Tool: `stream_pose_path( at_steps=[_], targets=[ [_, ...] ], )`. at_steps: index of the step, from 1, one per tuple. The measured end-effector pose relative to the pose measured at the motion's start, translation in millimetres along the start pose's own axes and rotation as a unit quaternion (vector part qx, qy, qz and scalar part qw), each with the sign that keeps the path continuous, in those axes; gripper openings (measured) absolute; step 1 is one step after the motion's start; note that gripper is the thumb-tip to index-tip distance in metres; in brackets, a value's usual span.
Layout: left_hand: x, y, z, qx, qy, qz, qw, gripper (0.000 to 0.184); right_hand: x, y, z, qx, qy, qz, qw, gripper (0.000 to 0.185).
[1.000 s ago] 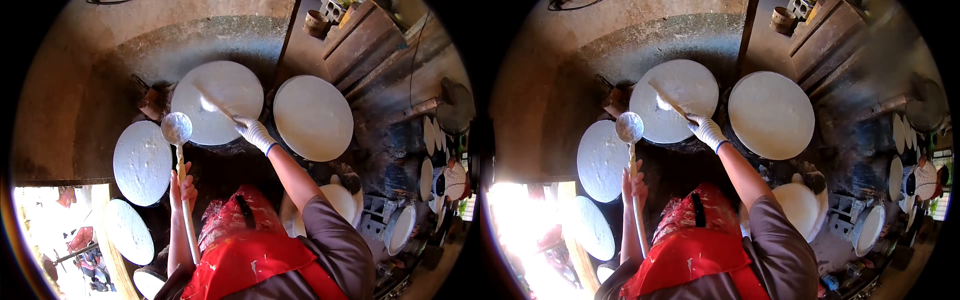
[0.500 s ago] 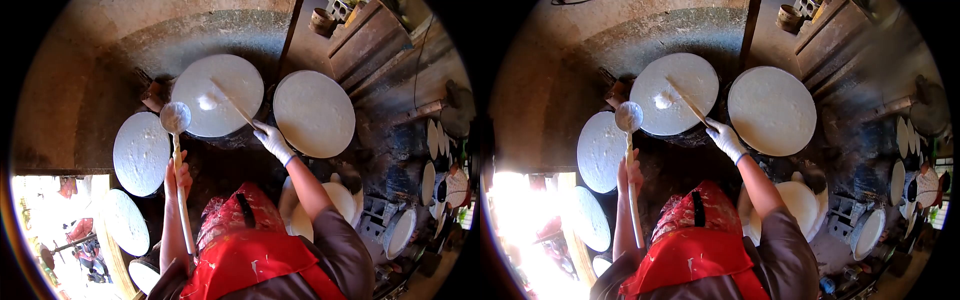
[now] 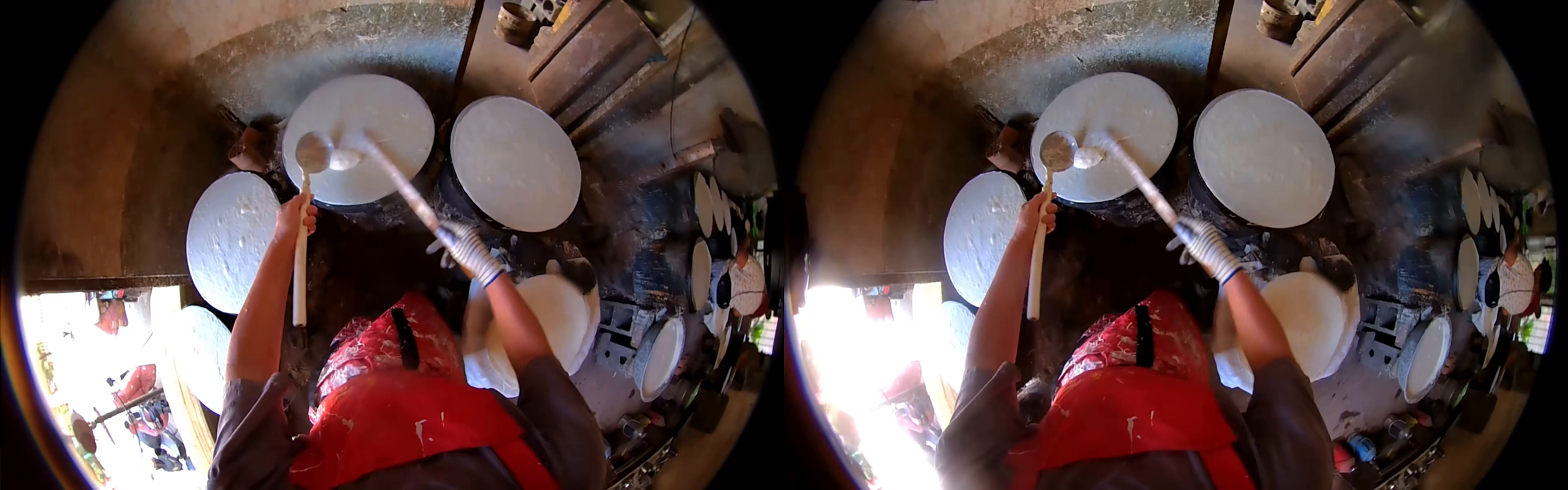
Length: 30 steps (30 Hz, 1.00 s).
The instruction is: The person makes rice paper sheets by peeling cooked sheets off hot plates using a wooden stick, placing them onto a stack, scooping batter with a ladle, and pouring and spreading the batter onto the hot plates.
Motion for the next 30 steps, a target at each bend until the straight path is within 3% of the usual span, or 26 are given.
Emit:
stream_pose_path(
  at_steps=[4, 6, 7, 8, 9, 10, 11, 12, 13, 14, 15, 16, 18, 19, 20, 22, 23, 24, 25, 26, 28, 30],
  targets=[
    [-14, -18, 23, -0.054, -0.003, 0.000, 0.999, 0.019, 18, 33, 102, 0.191, -0.030, -0.043, 0.980, 0.044],
    [-19, -19, 36, -0.232, -0.044, -0.026, 0.971, 0.015, 39, 38, 136, 0.164, 0.012, -0.119, 0.979, 0.043],
    [-22, -18, 40, -0.346, -0.118, -0.023, 0.930, 0.014, 44, 40, 151, 0.122, 0.024, -0.144, 0.982, 0.044],
    [-12, -17, 38, -0.472, -0.201, -0.079, 0.855, 0.016, 57, 50, 170, -0.053, 0.096, -0.335, 0.936, 0.043],
    [-10, -6, 37, -0.541, -0.227, -0.099, 0.804, 0.014, 49, 53, 178, -0.163, 0.167, -0.397, 0.887, 0.044],
    [-14, 7, 36, -0.606, -0.252, -0.116, 0.745, 0.013, 32, 60, 182, -0.245, 0.202, -0.400, 0.860, 0.044],
    [-36, 32, 40, -0.611, -0.284, -0.114, 0.730, 0.013, 15, 68, 186, -0.323, 0.241, -0.398, 0.824, 0.044],
    [-53, 54, 42, -0.614, -0.318, -0.112, 0.714, 0.015, -13, 76, 180, -0.373, 0.249, -0.345, 0.824, 0.043],
    [-50, 63, 36, -0.567, -0.321, -0.020, 0.758, 0.016, -30, 79, 177, -0.269, 0.235, -0.410, 0.839, 0.040],
    [-45, 70, 28, -0.516, -0.316, 0.072, 0.793, 0.019, -31, 88, 164, -0.266, 0.268, -0.348, 0.858, 0.038],
    [-31, 77, 17, -0.481, -0.326, 0.106, 0.807, 0.023, -31, 98, 152, -0.261, 0.296, -0.283, 0.874, 0.037],
    [-23, 84, 5, -0.487, -0.351, 0.076, 0.796, 0.025, -28, 81, 143, -0.314, 0.385, -0.342, 0.798, 0.036],
    [-16, 88, -13, -0.509, -0.385, 0.020, 0.770, 0.025, -7, 56, 142, -0.292, 0.335, -0.287, 0.848, 0.035],
    [-15, 84, -18, -0.520, -0.394, 0.021, 0.757, 0.028, 10, 51, 148, -0.323, 0.318, -0.284, 0.845, 0.036],
    [-21, 81, -21, -0.519, -0.395, 0.020, 0.758, 0.028, 23, 39, 158, -0.343, 0.272, -0.170, 0.883, 0.037],
    [-36, 76, -25, -0.515, -0.447, 0.012, 0.731, 0.032, 30, 3, 185, -0.446, 0.174, -0.120, 0.870, 0.038],
    [-42, 75, -28, -0.549, -0.469, -0.024, 0.692, 0.033, 40, 15, 181, -0.397, 0.201, -0.225, 0.867, 0.037],
    [-55, 77, -30, -0.557, -0.450, -0.007, 0.698, 0.033, 47, 25, 175, -0.342, 0.226, -0.328, 0.851, 0.037],
    [-72, 82, -30, -0.574, -0.434, -0.006, 0.694, 0.035, 28, 11, 168, -0.280, 0.240, -0.301, 0.879, 0.037],
    [-80, 81, -38, -0.585, -0.432, 0.030, 0.686, 0.037, 36, 33, 145, -0.290, 0.304, -0.263, 0.868, 0.038],
    [-100, 84, -29, -0.570, -0.468, 0.088, 0.669, 0.040, 5, 32, 147, -0.311, 0.234, -0.139, 0.911, 0.041],
    [-94, 80, -23, -0.537, -0.514, 0.090, 0.662, 0.043, 13, 67, 165, -0.335, 0.202, -0.271, 0.880, 0.046]
  ],
)
Point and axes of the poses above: each hand's wrist, its own x-axis towards the middle knuckle, its own z-axis out of the palm, y = z × x, the point moved 1 cm from there along x, towards the middle knuckle, and after that the axes turned 6 degrees about -y, right-handed, at the moved point
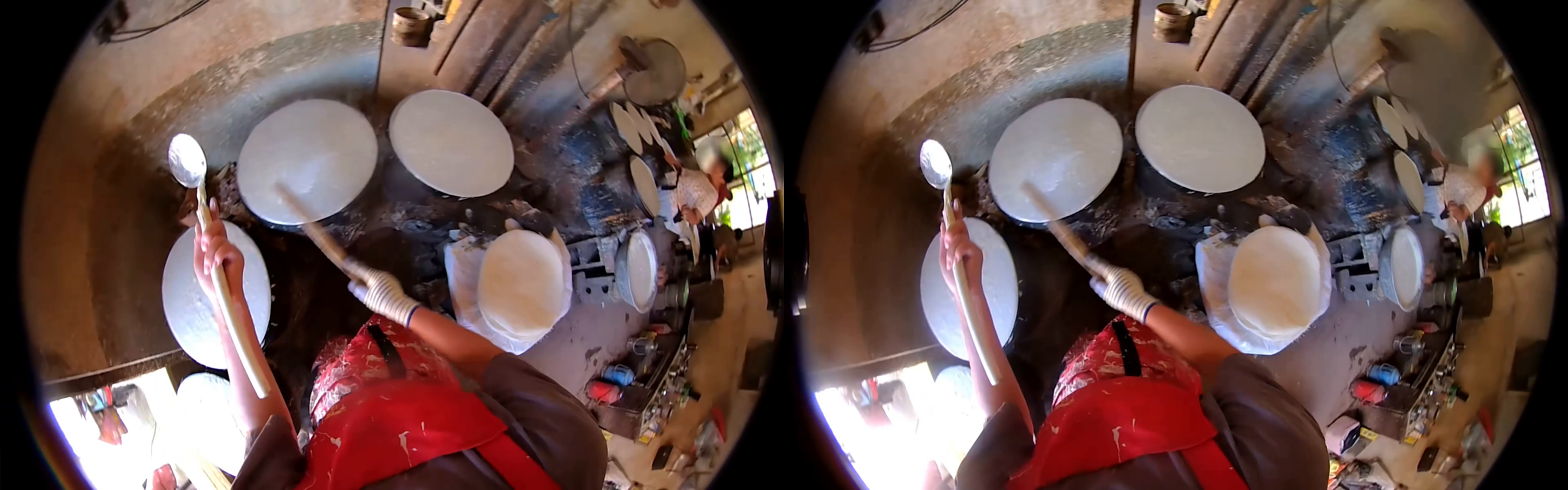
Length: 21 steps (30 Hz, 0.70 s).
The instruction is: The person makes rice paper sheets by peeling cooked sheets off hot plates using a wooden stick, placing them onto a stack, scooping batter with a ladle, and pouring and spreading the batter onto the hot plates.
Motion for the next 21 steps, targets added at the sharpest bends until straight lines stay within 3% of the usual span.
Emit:
stream_pose_path(
  at_steps=[2, 3, 4, 5, 6, 7, 8, 10, 11, 13, 16, 17, 18, 21],
  targets=[
    [-10, -12, -11, -0.037, 0.022, -0.042, 0.998, 0.045, -10, -22, -3, 0.060, -0.025, 0.058, 0.996, 0.051],
    [-21, -19, -15, -0.038, 0.084, -0.042, 0.995, 0.046, -9, -14, -6, 0.040, 0.093, -0.018, 0.995, 0.056],
    [-28, -23, -23, -0.018, 0.121, -0.080, 0.989, 0.047, -8, -11, -25, 0.074, 0.100, 0.066, 0.990, 0.055],
    [-37, -36, -33, -0.057, 0.065, -0.160, 0.983, 0.048, -8, -6, -52, 0.097, 0.142, 0.097, 0.980, 0.050],
    [-49, -46, -38, -0.070, 0.100, -0.167, 0.978, 0.047, -5, 20, -72, 0.030, 0.214, 0.059, 0.975, 0.041],
    [-54, -64, -39, -0.086, 0.117, -0.189, 0.971, 0.046, -3, 20, -111, 0.086, 0.171, 0.174, 0.966, 0.035],
    [-63, -85, -40, -0.081, 0.171, -0.168, 0.967, 0.045, -6, 54, -130, 0.081, 0.256, 0.129, 0.955, 0.031],
    [-75, -113, -49, 0.007, 0.275, -0.136, 0.952, 0.045, -13, 128, -174, 0.006, 0.275, 0.199, 0.940, 0.027],
    [-74, -133, -52, 0.020, 0.315, -0.136, 0.939, 0.044, -19, 152, -201, -0.018, 0.325, 0.168, 0.930, 0.023],
    [-68, -151, -71, 0.062, 0.354, -0.153, 0.920, 0.041, -17, 177, -231, 0.152, 0.354, 0.213, 0.898, 0.016],
    [-56, -180, -85, 0.093, 0.359, -0.167, 0.914, 0.041, -18, 201, -246, 0.202, 0.334, 0.249, 0.886, 0.012],
    [-52, -189, -87, 0.104, 0.358, -0.168, 0.913, 0.041, -21, 213, -246, 0.143, 0.298, 0.294, 0.897, 0.018],
    [-48, -196, -88, 0.116, 0.356, -0.168, 0.912, 0.041, -13, 197, -248, 0.060, 0.291, 0.252, 0.921, 0.016],
    [-42, -210, -84, 0.156, 0.374, -0.144, 0.903, 0.039, 8, 171, -250, 0.146, 0.250, 0.216, 0.933, 0.015]
  ],
)
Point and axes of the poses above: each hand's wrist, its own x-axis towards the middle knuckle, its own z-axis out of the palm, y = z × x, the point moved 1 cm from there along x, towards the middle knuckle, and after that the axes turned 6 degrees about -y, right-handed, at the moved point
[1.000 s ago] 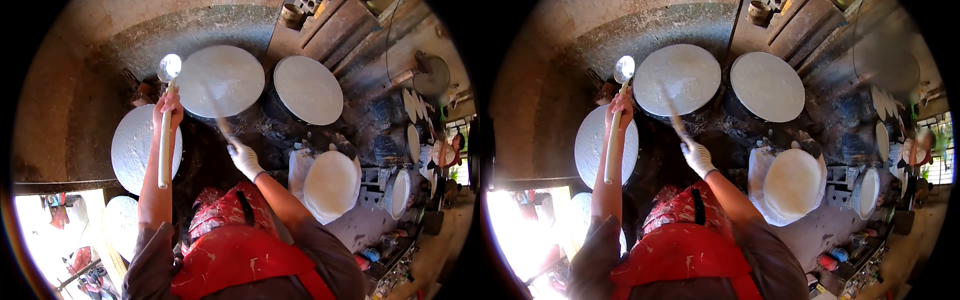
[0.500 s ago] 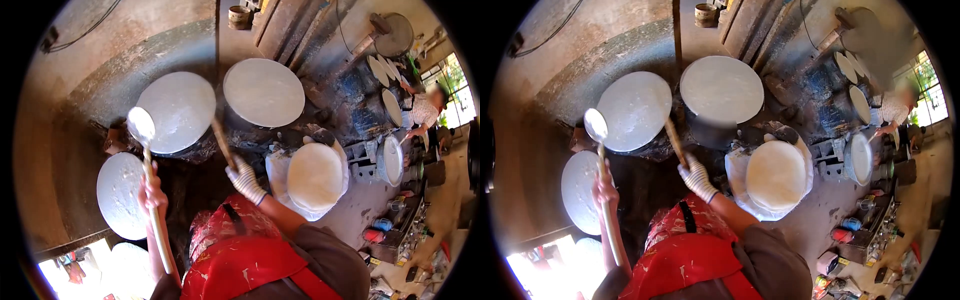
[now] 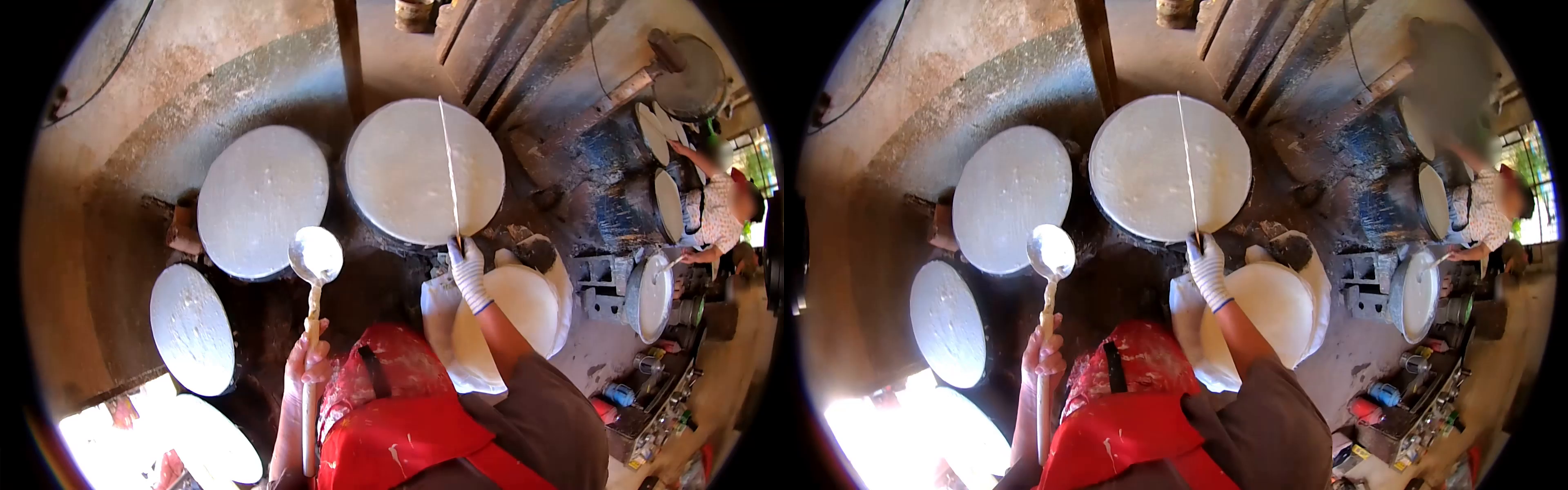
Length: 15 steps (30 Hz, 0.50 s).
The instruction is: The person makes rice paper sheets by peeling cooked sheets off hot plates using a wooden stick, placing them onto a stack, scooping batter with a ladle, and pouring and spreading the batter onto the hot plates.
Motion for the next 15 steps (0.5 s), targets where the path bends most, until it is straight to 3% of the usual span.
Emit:
stream_pose_path(
  at_steps=[5, 10, 13, 15],
  targets=[
    [-20, -20, -13, -0.014, 0.019, 0.035, 0.999, 0.038, -4, -20, -11, 0.132, -0.045, 0.074, 0.987, 0.015],
    [-58, -32, -39, -0.036, 0.022, 0.041, 0.998, 0.037, -53, -35, -14, 0.144, -0.041, 0.079, 0.986, 0.015],
    [-86, -36, -62, 0.005, 0.001, 0.030, 1.000, 0.036, -101, 2, 13, 0.089, -0.031, -0.015, 0.995, 0.014],
    [-112, -44, -73, 0.050, 0.023, 0.043, 0.998, 0.034, -160, -40, 26, 0.134, -0.123, 0.097, 0.979, 0.016]
  ],
)
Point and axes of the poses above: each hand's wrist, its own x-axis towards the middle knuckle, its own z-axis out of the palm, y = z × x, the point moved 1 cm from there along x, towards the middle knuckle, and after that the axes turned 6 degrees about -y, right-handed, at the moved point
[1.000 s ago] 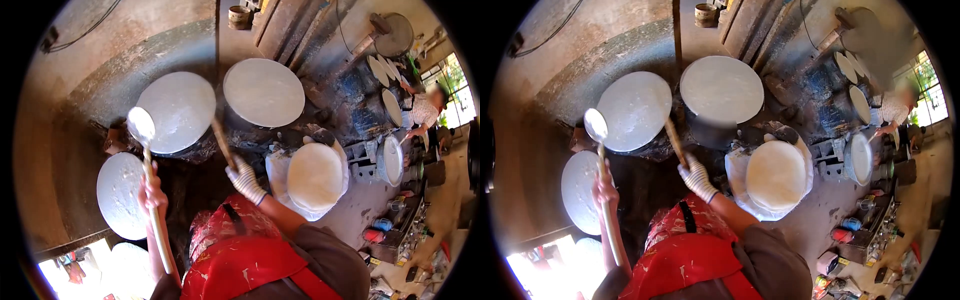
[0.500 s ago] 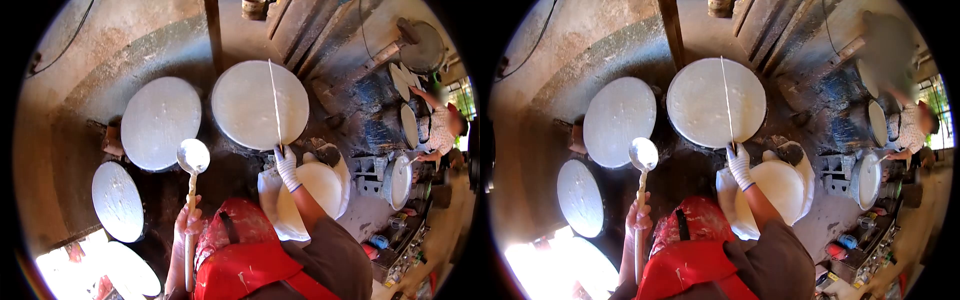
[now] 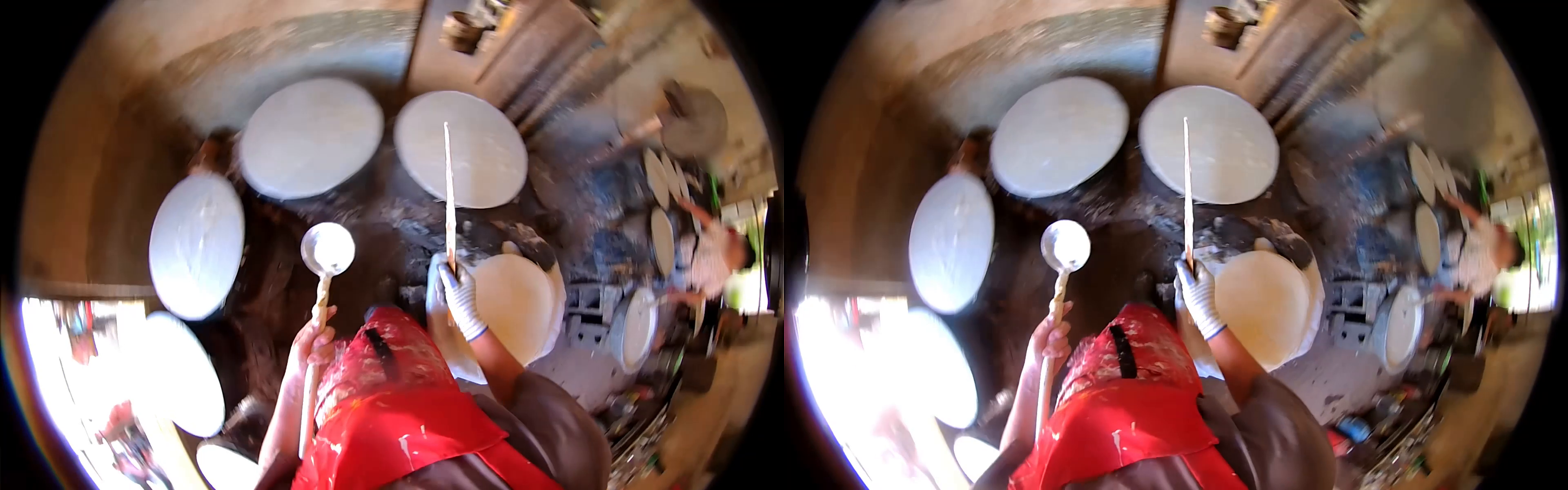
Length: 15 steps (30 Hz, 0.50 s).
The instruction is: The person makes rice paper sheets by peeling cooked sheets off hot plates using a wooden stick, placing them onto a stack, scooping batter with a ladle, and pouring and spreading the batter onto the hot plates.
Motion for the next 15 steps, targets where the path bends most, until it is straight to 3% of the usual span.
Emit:
stream_pose_path(
  at_steps=[1, 8, 10, 15],
  targets=[
    [-16, -6, -8, 0.007, 0.023, 0.007, 1.000, 0.034, -18, 12, 5, -0.025, -0.032, 0.076, 0.996, 0.016],
    [-72, -46, -70, -0.068, 0.013, 0.049, 0.996, 0.034, -72, 9, 22, -0.053, -0.085, 0.071, 0.992, 0.013],
    [-79, -49, -66, -0.063, 0.058, 0.064, 0.994, 0.034, -74, -4, 30, -0.058, -0.091, 0.071, 0.992, 0.013],
    [-76, -51, -55, -0.026, 0.065, 0.075, 0.995, 0.033, -73, 0, 51, -0.071, -0.194, 0.106, 0.973, 0.010]
  ],
)
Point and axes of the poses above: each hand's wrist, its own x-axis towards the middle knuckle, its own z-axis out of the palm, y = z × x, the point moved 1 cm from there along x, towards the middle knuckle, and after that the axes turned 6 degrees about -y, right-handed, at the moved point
